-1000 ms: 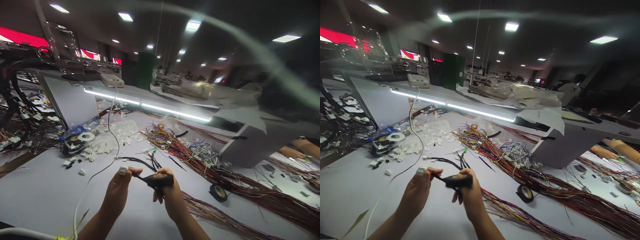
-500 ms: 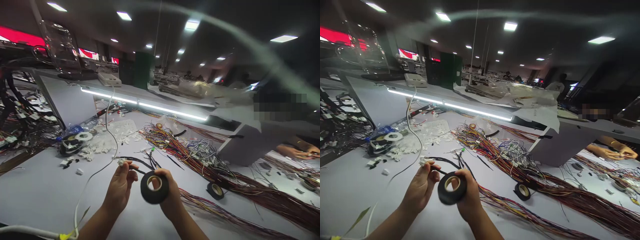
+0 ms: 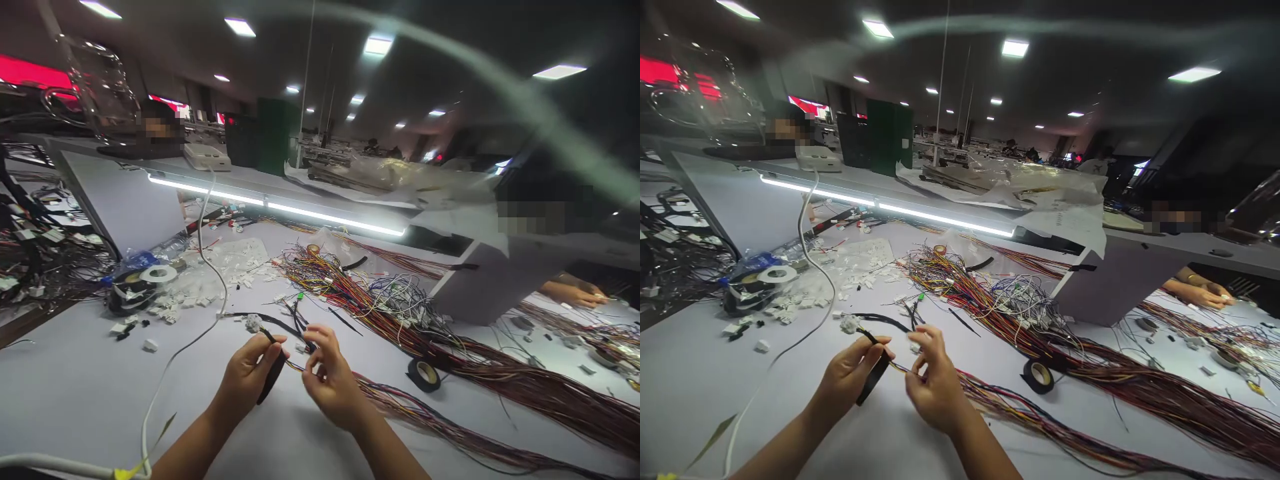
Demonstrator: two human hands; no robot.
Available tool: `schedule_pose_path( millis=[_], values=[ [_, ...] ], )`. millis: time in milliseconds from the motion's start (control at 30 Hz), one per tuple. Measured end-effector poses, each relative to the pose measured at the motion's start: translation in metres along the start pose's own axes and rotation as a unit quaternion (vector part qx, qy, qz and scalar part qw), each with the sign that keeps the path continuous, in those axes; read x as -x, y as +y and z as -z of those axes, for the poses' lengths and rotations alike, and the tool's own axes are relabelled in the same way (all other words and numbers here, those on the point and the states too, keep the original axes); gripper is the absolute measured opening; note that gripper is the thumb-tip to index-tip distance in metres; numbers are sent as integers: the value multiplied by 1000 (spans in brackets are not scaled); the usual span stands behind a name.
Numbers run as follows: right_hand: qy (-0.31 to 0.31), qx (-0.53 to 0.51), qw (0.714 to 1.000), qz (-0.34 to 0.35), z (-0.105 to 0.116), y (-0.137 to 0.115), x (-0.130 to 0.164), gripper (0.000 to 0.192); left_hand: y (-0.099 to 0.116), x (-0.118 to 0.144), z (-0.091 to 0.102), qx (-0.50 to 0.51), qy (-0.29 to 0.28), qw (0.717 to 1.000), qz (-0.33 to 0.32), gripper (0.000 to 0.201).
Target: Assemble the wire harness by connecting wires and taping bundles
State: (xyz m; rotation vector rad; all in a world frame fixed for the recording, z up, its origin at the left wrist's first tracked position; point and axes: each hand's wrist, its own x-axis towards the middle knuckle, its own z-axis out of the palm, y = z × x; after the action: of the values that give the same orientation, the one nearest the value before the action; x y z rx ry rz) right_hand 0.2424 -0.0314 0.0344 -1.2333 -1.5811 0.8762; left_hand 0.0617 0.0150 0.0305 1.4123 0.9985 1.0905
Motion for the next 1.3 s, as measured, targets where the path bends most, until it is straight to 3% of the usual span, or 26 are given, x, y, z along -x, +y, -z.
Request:
schedule_pose_path(
  millis=[67, 100, 233, 367, 433, 500, 567, 667, 733, 800, 867, 933, 1000, 1033, 1100, 1167, 1233, 1300],
  values=[
    [-47, 142, 977, 155, -5, -3, 6, 52, -1, -3, 2, -11, 13, 1000, 21, 31],
    [-60, 198, 959, 195, -8, -3, 9, 47, -3, -3, 2, -2, 21, 999, 39, 33],
    [-53, 293, 933, 203, -16, 1, 13, 35, -9, -2, -7, 66, 38, 992, 99, 36],
    [-71, 285, 932, 214, -14, 0, 14, 53, -8, -1, -14, 80, 58, 988, 119, 36],
    [-80, 251, 941, 213, -14, -2, 12, 46, -10, 0, -15, 93, 59, 986, 129, 37],
    [-54, 144, 975, 163, -12, -2, 9, 26, -14, 2, -16, 131, 63, 981, 132, 35],
    [15, -23, 1000, 11, -9, 2, 3, 23, -17, 6, -17, 155, 71, 981, 92, 30],
    [68, -162, 956, -236, 0, 11, -7, 39, -14, 10, -16, 130, 50, 990, -24, 21],
    [35, -133, 952, -272, 6, 13, -10, 49, -7, 9, -14, 105, 10, 992, -67, 19],
    [-1, -81, 979, -187, 10, 9, -8, 47, -1, 6, -11, 78, -12, 994, -80, 19],
    [-36, -19, 999, -30, 13, 2, -1, 41, 3, 2, -8, 48, 4, 996, -80, 19],
    [-66, 59, 990, 109, 12, -3, 8, 43, 2, 0, -8, 31, 35, 997, -58, 20],
    [-74, 106, 977, 171, 9, -4, 16, 41, -2, 0, -10, 42, 53, 998, -14, 25],
    [-56, 95, 980, 165, 8, -2, 18, 34, -5, 1, -12, 61, 59, 996, 8, 27],
    [17, -4, 997, 75, 7, 3, 19, 20, -9, 4, -17, 117, 71, 990, 34, 28],
    [63, -122, 986, -92, 10, 9, 15, 26, -10, 8, -21, 173, 70, 982, 21, 25],
    [19, -162, 960, -229, 17, 12, 9, 42, -6, 9, -23, 196, 34, 980, -17, 25],
    [-78, -109, 958, -255, 27, 12, 2, 52, 1, 8, -23, 182, -13, 982, -48, 27]
  ],
)
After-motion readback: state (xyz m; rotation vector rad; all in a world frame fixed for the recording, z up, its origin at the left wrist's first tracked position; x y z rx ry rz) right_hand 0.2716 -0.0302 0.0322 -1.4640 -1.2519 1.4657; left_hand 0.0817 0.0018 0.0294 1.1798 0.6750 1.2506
